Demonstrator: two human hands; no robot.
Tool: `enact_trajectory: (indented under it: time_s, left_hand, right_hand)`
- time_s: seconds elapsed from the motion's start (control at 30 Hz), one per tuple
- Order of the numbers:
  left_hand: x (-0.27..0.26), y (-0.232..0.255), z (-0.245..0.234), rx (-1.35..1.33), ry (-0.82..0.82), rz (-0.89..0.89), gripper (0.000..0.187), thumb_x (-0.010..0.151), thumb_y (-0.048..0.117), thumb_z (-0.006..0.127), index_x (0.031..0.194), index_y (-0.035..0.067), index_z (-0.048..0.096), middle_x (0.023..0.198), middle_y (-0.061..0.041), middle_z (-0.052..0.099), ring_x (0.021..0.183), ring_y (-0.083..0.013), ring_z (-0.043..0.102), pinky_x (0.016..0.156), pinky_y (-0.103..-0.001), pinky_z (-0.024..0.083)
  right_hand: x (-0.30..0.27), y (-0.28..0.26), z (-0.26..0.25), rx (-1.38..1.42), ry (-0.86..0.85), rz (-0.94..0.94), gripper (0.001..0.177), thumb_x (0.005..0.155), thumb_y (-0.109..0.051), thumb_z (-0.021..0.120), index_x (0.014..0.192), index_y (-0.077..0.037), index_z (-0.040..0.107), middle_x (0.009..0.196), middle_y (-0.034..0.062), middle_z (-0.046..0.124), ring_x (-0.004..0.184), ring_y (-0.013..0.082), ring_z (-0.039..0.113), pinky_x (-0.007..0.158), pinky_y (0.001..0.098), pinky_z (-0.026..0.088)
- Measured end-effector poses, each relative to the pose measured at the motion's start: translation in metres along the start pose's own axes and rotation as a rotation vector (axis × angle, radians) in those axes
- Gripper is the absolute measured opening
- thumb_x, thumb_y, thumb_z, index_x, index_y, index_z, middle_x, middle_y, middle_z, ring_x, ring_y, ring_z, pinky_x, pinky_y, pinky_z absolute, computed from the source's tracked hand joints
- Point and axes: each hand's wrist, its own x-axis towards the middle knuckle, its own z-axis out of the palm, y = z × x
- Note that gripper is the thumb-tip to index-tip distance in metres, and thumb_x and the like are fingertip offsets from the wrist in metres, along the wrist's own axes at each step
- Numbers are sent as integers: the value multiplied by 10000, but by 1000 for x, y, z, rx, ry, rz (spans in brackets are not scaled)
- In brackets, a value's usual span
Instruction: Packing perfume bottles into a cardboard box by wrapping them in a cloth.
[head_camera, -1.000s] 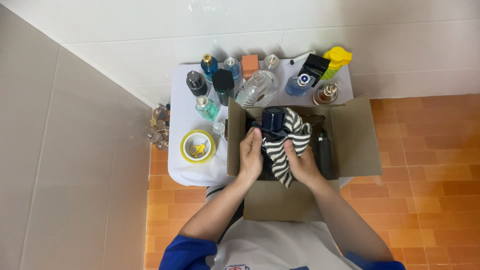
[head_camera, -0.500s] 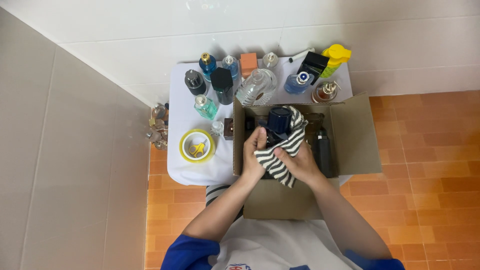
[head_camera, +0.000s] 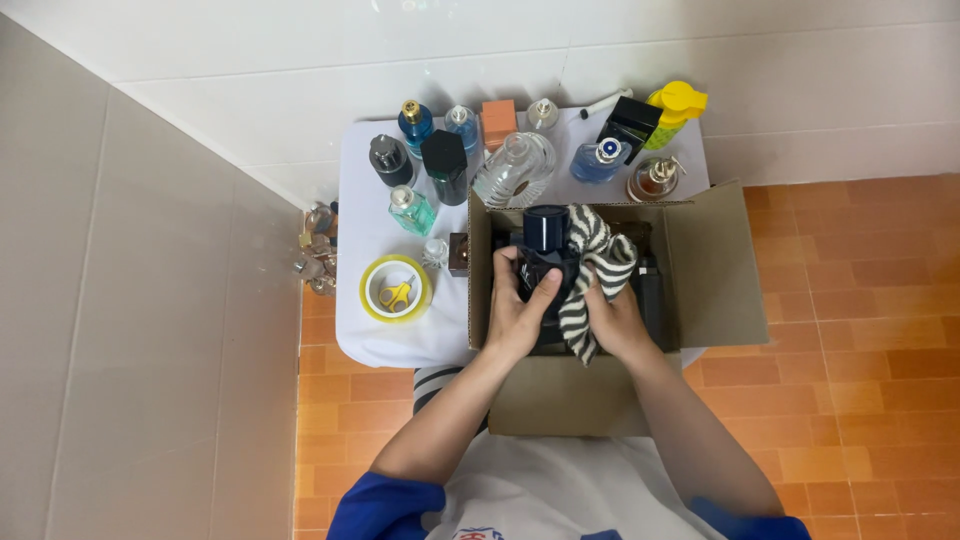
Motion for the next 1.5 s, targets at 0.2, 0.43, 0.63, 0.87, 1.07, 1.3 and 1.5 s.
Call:
enact_trajectory:
  time_s: [0.2,0.43,0.63,0.87,1.07,1.3,1.5]
  left_hand:
    - [3,-6,-5,-98,-20,105,437,913,323,745,1219,99,527,994,-77,608,1014,-175,556,907,-324,448]
    - [4,4,-6,-128,-28,166,389,923,275,739,1217,84,570,1019,-67,615,1032,-147,535,916,-306,442]
    - [3,15,-6,-134,-30,226,441,970,262,688,1306,-7,592,1121,-136,634,1083,-177,540,937,-327,438]
    - [28,-162,-25,-220,-66,130,422,1075,313,483,1271,8,699,1133,-108,727,1095,-154,575,955,-353,489]
    - [15,-95,-23,-201,-42,111,556,1095,406,391,830,72,748,750,-1,636,766,-135,569,723,-276,486]
    - [8,-18,-19,-254,-22,137,542,1088,402,408,739,99,691,684,0,581,690,-136,552,656,-268,460]
    - [11,-46,-24,-224,10,148,532,1080,394,408,714,107,665,692,21,546,700,-140,522,656,-263,449]
  right_hand:
    - [7,-35,-4,87,-158,-39,398,967,-196,687,1255,70,613,1169,231,691,1140,362,640,1008,602,469]
    - [-4,16,-9,116,-209,-4,354,1031,-263,595,1204,47,584,1066,205,648,1059,310,614,923,561,487]
    - [2,0,-15,106,-207,59,555,1046,-277,541,1479,49,421,1364,247,559,1256,389,532,1074,611,406]
    - [21,-44,-12,56,-197,-51,748,777,-304,915,1301,63,527,1130,252,667,1122,378,632,947,609,496]
    - [5,-7,-7,15,-143,-9,391,977,-325,717,1088,42,638,885,223,677,914,333,690,816,553,556]
    - [11,-21,-6,-49,-91,25,461,1075,-307,495,1163,138,582,1018,316,670,1051,371,652,860,575,534]
    - [12,-22,-1,37,-200,-34,570,790,-260,879,1167,87,632,1015,269,713,1047,368,677,855,593,533]
